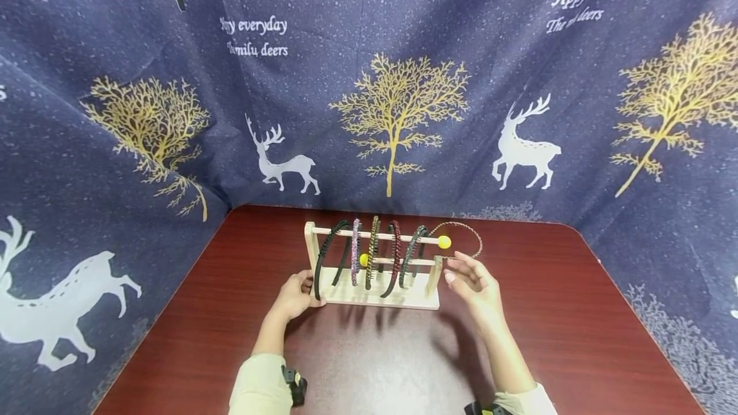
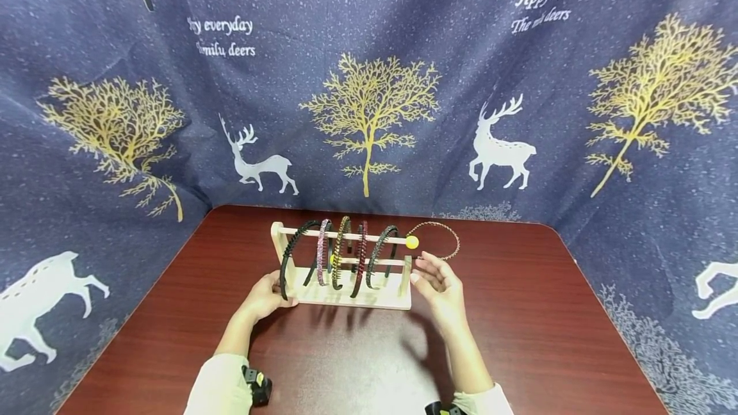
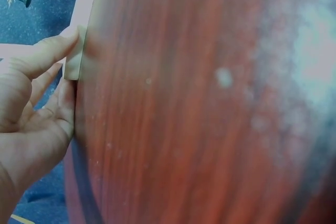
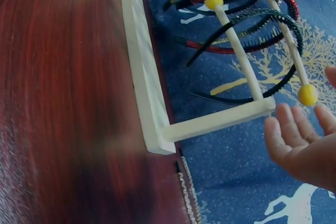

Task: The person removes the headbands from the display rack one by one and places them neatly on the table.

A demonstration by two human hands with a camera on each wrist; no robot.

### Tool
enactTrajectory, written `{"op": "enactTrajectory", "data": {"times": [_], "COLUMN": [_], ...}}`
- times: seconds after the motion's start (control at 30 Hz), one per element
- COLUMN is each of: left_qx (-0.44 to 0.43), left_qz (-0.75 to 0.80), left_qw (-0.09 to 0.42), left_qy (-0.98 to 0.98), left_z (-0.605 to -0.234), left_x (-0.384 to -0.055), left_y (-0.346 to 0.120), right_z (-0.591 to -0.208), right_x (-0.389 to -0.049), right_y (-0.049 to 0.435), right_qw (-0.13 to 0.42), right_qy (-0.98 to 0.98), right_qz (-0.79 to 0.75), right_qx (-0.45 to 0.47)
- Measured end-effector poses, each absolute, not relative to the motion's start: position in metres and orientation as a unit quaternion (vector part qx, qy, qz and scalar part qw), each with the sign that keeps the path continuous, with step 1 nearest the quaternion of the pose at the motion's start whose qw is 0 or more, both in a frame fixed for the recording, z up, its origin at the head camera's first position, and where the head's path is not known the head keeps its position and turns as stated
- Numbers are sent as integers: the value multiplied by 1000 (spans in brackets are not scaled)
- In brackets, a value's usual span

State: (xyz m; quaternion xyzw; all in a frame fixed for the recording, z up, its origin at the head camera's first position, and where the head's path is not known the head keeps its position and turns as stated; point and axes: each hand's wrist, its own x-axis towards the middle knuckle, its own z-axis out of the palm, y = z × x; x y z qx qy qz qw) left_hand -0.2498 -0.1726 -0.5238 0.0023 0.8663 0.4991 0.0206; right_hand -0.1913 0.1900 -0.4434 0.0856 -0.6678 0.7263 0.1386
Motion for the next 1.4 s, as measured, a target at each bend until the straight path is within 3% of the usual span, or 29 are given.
{"op": "enactTrajectory", "data": {"times": [0.37, 1.03, 1.4], "left_qx": [1, 6, 4], "left_qz": [506, 505, 510], "left_qw": [22, 19, 20], "left_qy": [862, 863, 860], "left_z": [-521, -524, -521], "left_x": [-248, -246, -242], "left_y": [-171, -175, -173], "right_z": [-455, -471, -480], "right_x": [-198, -204, -204], "right_y": [182, 148, 143], "right_qw": [112, 80, 74], "right_qy": [-638, -633, -667], "right_qz": [727, 727, 708], "right_qx": [228, 253, 222]}}
